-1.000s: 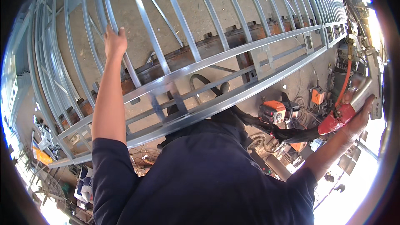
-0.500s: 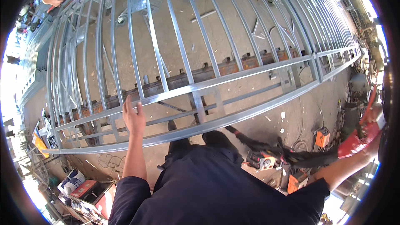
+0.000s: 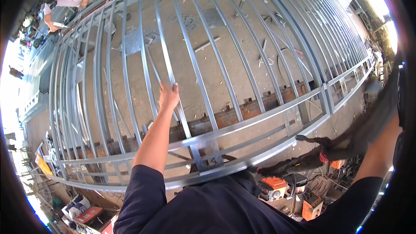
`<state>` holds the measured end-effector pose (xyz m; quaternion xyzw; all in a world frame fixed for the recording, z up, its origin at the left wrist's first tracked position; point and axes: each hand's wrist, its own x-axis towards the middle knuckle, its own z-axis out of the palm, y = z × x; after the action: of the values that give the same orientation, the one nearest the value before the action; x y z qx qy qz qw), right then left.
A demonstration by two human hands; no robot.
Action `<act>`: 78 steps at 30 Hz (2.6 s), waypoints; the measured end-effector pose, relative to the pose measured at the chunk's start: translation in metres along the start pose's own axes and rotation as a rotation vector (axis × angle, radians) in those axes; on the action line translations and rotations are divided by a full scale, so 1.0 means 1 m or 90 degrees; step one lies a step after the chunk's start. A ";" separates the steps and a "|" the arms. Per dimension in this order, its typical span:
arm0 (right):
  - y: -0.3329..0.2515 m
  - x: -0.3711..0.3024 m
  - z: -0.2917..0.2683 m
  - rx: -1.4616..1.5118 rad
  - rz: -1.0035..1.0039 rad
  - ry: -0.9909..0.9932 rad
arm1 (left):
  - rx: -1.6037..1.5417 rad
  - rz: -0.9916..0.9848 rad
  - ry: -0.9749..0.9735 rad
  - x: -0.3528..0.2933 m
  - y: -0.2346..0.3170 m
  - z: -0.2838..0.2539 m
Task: The person welds a large metal frame structure using a handheld welding gun. They move along the frame, applying welds at multiple joints while holding the frame steady with the other hand. Sparks are visible during welding.
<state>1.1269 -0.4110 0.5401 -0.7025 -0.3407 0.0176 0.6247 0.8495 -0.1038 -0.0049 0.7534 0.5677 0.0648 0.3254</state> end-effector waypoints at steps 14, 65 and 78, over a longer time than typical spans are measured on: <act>0.404 0.130 0.218 0.278 0.505 -0.179 | 0.226 -0.112 0.118 0.017 0.014 0.026; 0.532 0.096 0.295 0.374 0.558 -0.236 | 0.282 -0.149 0.137 0.015 0.034 0.028; 0.524 0.095 0.291 0.382 0.537 -0.231 | 0.283 -0.135 0.136 0.015 0.030 0.027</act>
<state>1.3085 -0.1050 0.0485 -0.5548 -0.1120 0.4838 0.6675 0.8914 -0.1058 -0.0133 0.7316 0.6748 -0.0168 0.0951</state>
